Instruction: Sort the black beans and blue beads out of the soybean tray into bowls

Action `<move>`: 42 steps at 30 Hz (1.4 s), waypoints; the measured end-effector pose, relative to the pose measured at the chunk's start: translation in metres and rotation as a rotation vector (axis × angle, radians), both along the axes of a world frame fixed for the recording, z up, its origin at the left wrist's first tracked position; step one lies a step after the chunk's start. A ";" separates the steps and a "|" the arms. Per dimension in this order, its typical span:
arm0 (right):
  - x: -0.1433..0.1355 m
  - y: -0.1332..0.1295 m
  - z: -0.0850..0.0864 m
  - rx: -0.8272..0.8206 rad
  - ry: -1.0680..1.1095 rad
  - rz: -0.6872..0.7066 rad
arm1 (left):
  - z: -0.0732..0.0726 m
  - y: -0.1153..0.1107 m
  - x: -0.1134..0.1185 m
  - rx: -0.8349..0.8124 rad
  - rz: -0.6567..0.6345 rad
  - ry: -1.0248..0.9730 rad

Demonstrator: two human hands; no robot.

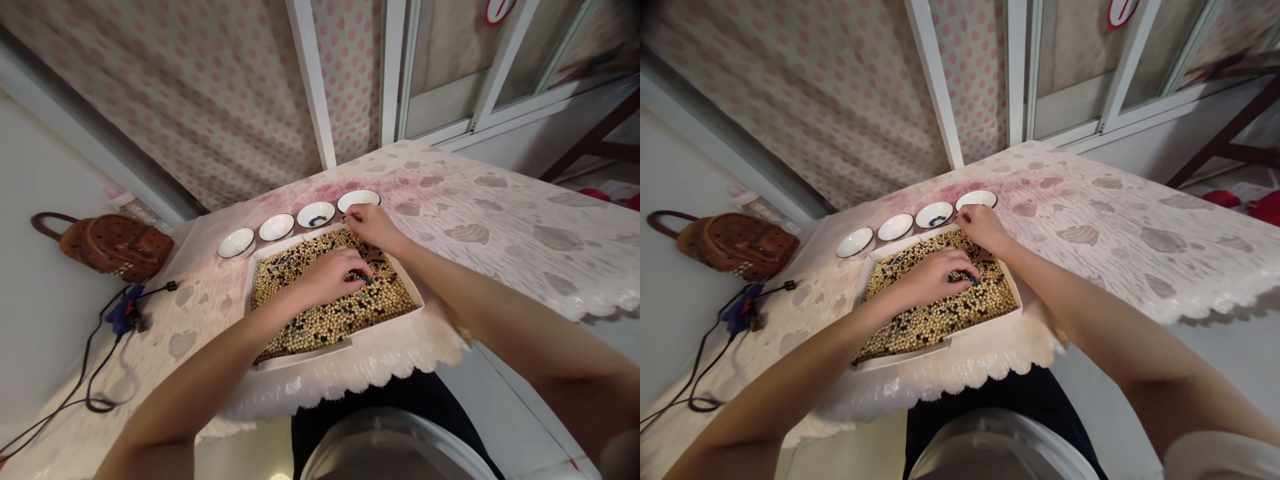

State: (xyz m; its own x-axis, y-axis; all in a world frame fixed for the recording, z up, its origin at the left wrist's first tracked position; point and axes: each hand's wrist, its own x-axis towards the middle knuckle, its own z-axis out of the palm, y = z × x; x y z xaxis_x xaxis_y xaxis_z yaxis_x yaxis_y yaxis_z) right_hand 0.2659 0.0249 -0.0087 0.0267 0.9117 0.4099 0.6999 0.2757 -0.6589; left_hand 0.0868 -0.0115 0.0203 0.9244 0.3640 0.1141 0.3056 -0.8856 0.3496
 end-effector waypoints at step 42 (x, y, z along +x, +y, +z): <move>-0.001 -0.002 0.001 -0.017 -0.054 0.009 | -0.002 0.063 -0.023 -0.853 0.434 -0.444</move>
State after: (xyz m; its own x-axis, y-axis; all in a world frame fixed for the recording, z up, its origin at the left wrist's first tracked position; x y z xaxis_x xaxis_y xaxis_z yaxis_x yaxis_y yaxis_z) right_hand 0.2649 0.0234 -0.0073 -0.0031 0.9188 0.3947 0.7320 0.2710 -0.6251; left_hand 0.0640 0.0510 0.0180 0.6337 0.7726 -0.0395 0.2294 -0.1390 0.9634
